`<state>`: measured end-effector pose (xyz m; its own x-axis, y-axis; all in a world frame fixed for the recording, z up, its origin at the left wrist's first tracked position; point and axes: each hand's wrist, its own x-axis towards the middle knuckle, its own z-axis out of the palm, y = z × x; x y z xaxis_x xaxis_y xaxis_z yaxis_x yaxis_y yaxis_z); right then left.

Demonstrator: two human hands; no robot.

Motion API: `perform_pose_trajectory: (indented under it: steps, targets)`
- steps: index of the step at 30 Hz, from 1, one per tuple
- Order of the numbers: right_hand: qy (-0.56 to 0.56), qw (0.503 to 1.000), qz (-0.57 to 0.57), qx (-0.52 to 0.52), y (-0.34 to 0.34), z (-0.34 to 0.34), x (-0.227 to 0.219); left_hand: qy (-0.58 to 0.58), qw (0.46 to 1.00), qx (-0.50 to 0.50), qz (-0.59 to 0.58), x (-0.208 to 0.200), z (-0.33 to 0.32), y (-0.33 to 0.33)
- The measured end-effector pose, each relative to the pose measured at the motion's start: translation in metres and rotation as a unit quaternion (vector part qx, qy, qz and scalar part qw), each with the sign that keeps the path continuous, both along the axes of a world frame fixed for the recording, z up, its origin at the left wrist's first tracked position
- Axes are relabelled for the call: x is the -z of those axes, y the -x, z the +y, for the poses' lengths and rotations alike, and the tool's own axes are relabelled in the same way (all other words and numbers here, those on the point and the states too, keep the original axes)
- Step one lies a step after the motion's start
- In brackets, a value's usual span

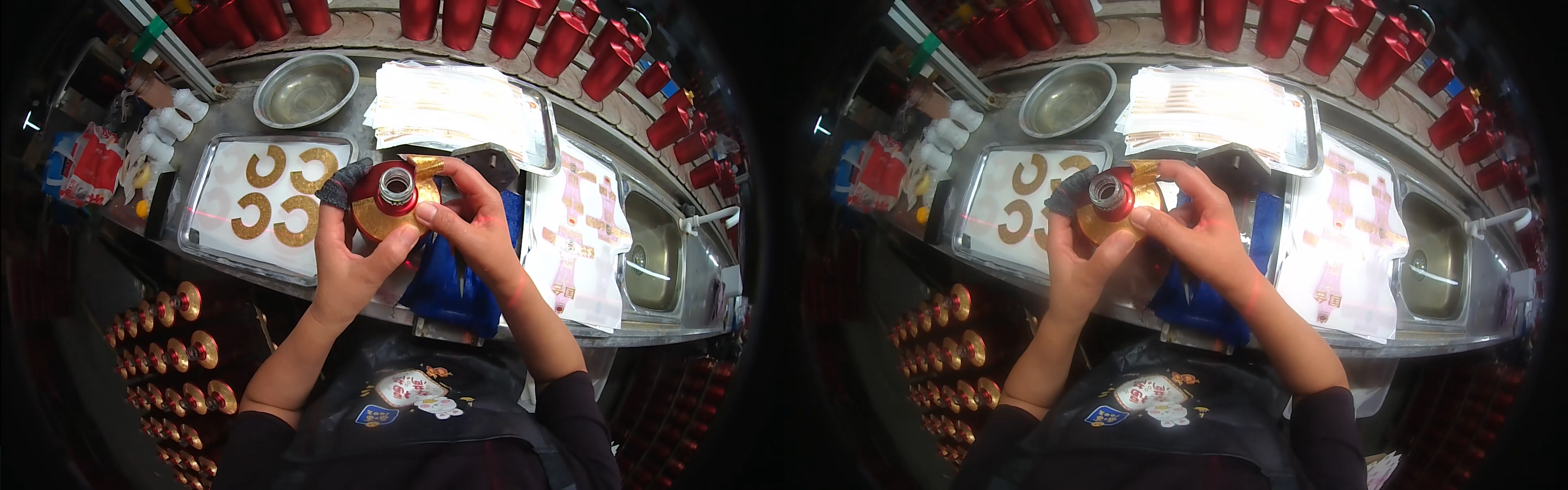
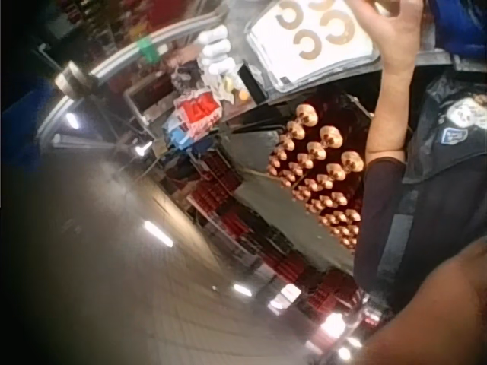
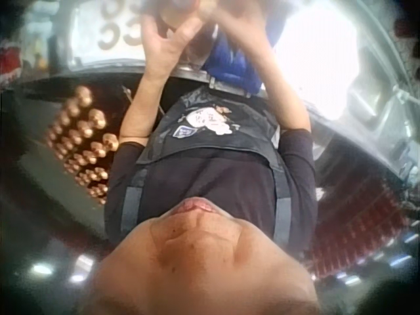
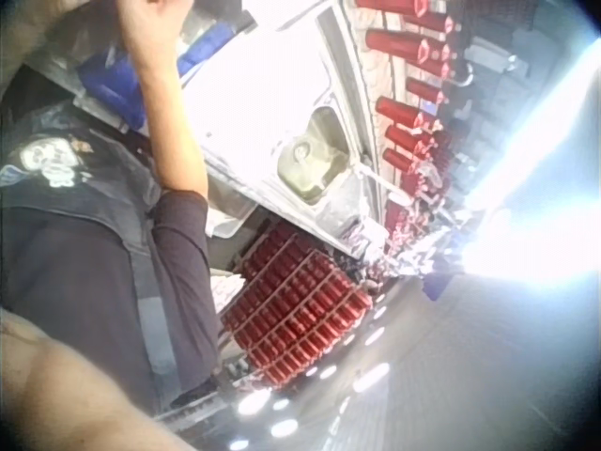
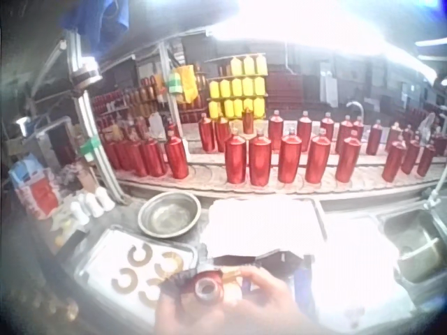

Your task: The person applies gold and red labels to red cylindrical containers. They wipe the container neck with a cloth, place a gold ring label, then apply a red body label, smoothing each with their fingers. Finished containers are placed on a nearby table.

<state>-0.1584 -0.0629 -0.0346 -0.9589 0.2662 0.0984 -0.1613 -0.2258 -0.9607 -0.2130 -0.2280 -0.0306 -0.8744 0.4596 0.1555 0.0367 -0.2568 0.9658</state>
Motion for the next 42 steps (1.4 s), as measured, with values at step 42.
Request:
perform_pose_trajectory:
  steps: [42]
  targets:
    - [-0.007,1.0,0.0,0.003,-0.006,-0.002,-0.012,0.023,0.965,0.257,-0.048,-0.013,-0.036,0.05]
